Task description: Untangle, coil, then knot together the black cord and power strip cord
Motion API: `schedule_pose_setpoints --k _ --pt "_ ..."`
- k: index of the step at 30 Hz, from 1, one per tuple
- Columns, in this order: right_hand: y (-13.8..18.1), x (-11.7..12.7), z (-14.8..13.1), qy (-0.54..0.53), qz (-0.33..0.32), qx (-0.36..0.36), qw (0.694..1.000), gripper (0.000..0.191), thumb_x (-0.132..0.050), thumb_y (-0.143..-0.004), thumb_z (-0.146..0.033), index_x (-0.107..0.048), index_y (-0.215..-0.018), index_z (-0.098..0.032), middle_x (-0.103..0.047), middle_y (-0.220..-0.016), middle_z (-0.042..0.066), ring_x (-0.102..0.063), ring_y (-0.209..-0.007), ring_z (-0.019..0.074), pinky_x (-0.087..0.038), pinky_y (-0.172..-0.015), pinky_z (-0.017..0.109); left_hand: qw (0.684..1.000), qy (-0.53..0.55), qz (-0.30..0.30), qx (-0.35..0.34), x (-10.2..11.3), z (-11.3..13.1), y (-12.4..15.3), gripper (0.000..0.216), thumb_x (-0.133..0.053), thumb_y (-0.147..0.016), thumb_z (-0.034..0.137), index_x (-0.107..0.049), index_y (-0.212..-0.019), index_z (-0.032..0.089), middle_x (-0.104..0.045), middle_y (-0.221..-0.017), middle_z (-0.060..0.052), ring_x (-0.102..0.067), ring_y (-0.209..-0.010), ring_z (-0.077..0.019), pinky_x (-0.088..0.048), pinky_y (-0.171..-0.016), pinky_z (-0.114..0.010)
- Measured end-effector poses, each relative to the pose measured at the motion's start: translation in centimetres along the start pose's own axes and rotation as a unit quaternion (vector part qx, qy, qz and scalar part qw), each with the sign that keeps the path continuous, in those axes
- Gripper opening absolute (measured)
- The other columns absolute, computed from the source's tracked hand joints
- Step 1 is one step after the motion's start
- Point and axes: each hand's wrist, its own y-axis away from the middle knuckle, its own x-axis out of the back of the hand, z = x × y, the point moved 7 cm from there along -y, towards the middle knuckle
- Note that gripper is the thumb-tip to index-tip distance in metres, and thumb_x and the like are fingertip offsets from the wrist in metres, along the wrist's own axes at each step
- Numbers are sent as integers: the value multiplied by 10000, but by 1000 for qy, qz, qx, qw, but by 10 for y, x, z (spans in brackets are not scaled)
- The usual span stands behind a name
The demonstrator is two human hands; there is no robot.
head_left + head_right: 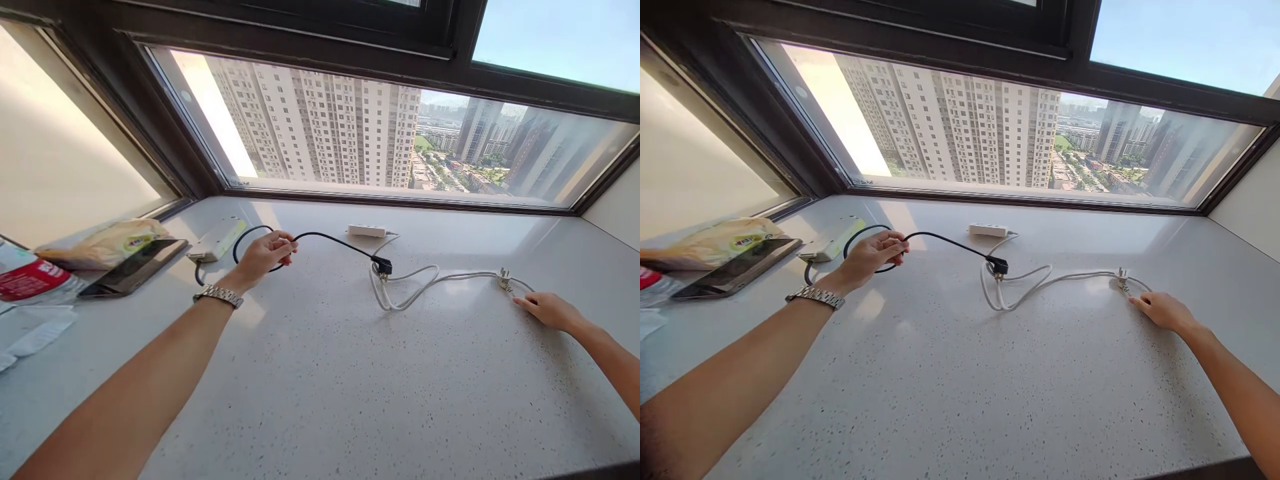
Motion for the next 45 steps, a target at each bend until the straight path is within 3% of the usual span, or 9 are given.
schedule_pose_setpoints --k 5,11,17,25,29,35,40,43,45 --pt "1 2 -5 0 12 -23 1000 489 -255 -878 -610 -368 -625 -207 -565 -675 68 -510 -588 197 -298 -490 279 995 -21 -100 -3 7 -8 2 510 -732 -532 654 -595 -640 174 -547 -719 -26 -532 -772 -182 -460 -806 -335" --pt "2 1 -7 8 15 -55 998 464 -249 -898 -568 -428 -666 -208 -628 -802 78 -587 -733 240 -389 -539 318 974 -5 -199 -105 -50 53 28 472 -703 -594 624 -574 -530 174 -522 -727 -49 -524 -786 -196 -469 -829 -362" --pt "4 0 -12 13 43 -46 998 466 -251 -904 -569 -428 -662 -213 -627 -803 69 -604 -754 247 -392 -559 323 972 193 -55 -119 -79 94 13 566 -588 -683 696 -407 -501 192 -445 -602 -5 -559 -705 -154 -522 -791 -337" --pt "10 4 -21 20 79 -46 996 456 -258 -916 -531 -446 -660 -203 -633 -812 94 -591 -718 227 -347 -510 291 884 417 210 23 -15 46 -36 505 -84 -961 521 -294 -647 187 -518 -734 -11 -617 -861 -96 -524 -796 -248" --pt "8 -1 -18 16 72 -47 996 473 -231 -917 -556 -411 -658 -203 -612 -774 77 -573 -668 205 -341 -509 282 927 268 253 73 17 23 -42 492 58 -964 352 -376 -808 179 -571 -1067 -81 -582 -1011 -88 -500 -833 -221" --pt "6 -5 -13 6 85 -34 996 481 -224 -904 -586 -389 -657 -208 -593 -728 66 -542 -615 191 -309 -497 279 958 119 233 115 30 3 -12 220 -474 -838 196 -525 -1009 68 -584 -1151 -167 -588 -1012 -225 -484 -895 -392" --pt "8 -4 -8 0 84 -14 996 446 -274 -875 -587 -398 -661 -216 -594 -718 62 -537 -620 207 -310 -503 288 946 -191 254 55 65 -3 28 496 -622 -725 254 -541 -1199 131 -440 -1407 -146 -329 -1337 -324 -219 -1121 -488" --pt "14 -4 -13 -38 72 41 996 397 -341 -850 -559 -438 -672 -217 -593 -703 51 -528 -628 202 -320 -530 291 915 -305 221 142 87 -32 37 783 -675 -674 388 -402 -1330 59 -273 -1487 -255 -244 -1364 -420 -247 -1074 -563" --pt "22 -6 -24 -81 54 89 991 391 -370 -841 -559 -473 -682 -217 -577 -678 39 -503 -609 186 -334 -544 292 918 -289 215 165 96 -48 38 834 -643 -685 484 -366 -1344 53 -339 -1447 -270 -325 -1316 -438 -311 -1021 -580"
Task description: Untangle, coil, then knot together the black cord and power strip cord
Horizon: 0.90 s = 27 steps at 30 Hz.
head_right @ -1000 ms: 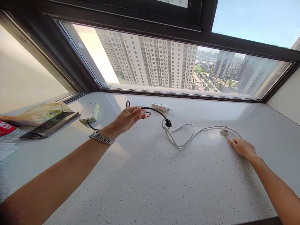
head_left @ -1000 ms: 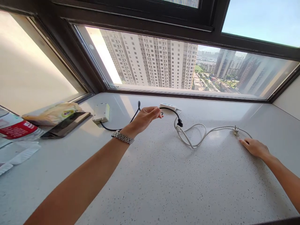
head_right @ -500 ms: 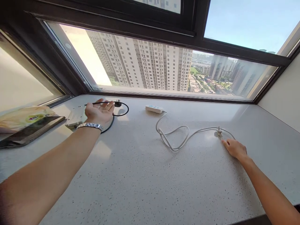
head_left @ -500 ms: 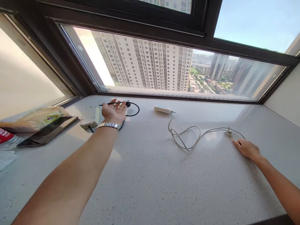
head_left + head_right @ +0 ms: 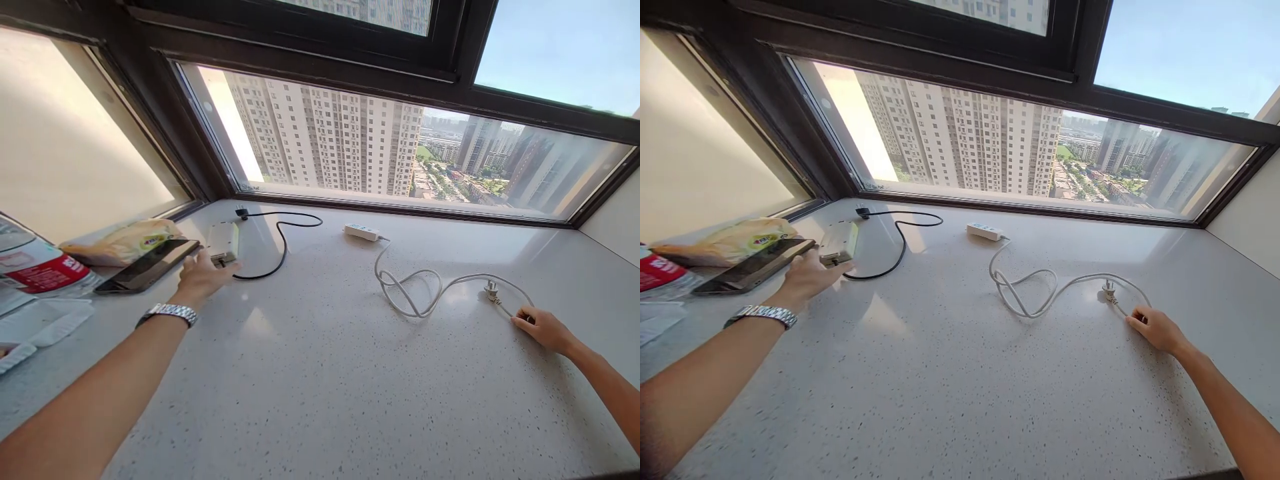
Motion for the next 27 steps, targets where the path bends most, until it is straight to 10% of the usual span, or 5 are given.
schedule_pose_setpoints --k 9,14,20,23,27 --pt "43 12 -105 -403 117 73 905 431 -447 -857 -621 -467 -717 -214 -429 -530 -39 -347 -450 99 -321 -456 252 989 99 -33 -105 -20 31 -9 770 -510 -734 643 -438 -1291 117 -322 -1485 -224 -308 -1355 -388 -259 -1079 -527" --pt "61 9 -191 -519 170 169 821 326 -456 -896 -550 -457 -828 -231 -388 -504 -75 -343 -397 92 -293 -398 226 942 151 -141 -263 -48 89 82 715 -505 -736 666 -500 -1287 210 -435 -1436 -139 -342 -1349 -336 -333 -1067 -470" --pt "80 -41 -307 -309 121 293 897 150 -449 -906 -348 -508 -896 -211 -505 -615 -29 -437 -513 118 -299 -492 239 786 377 -376 -314 -85 147 236 544 -407 -811 680 -598 -1128 281 -606 -1223 -110 -522 -1184 -278 -419 -1007 -435" --pt "77 -59 -327 -205 111 327 916 179 -419 -917 -317 -562 -917 -208 -608 -750 26 -519 -621 144 -309 -546 249 750 528 -353 -186 -87 142 231 428 -398 -855 619 -531 -731 232 -590 -709 -50 -609 -773 -202 -519 -788 -379" --pt "42 -67 -288 -66 91 199 973 438 -360 -955 -404 -511 -605 -187 -542 -575 20 -452 -515 127 -231 -525 261 728 625 -278 -45 -80 113 178 443 -542 -813 554 -352 -614 206 -178 -476 77 -210 -360 -68 -302 -363 -206"
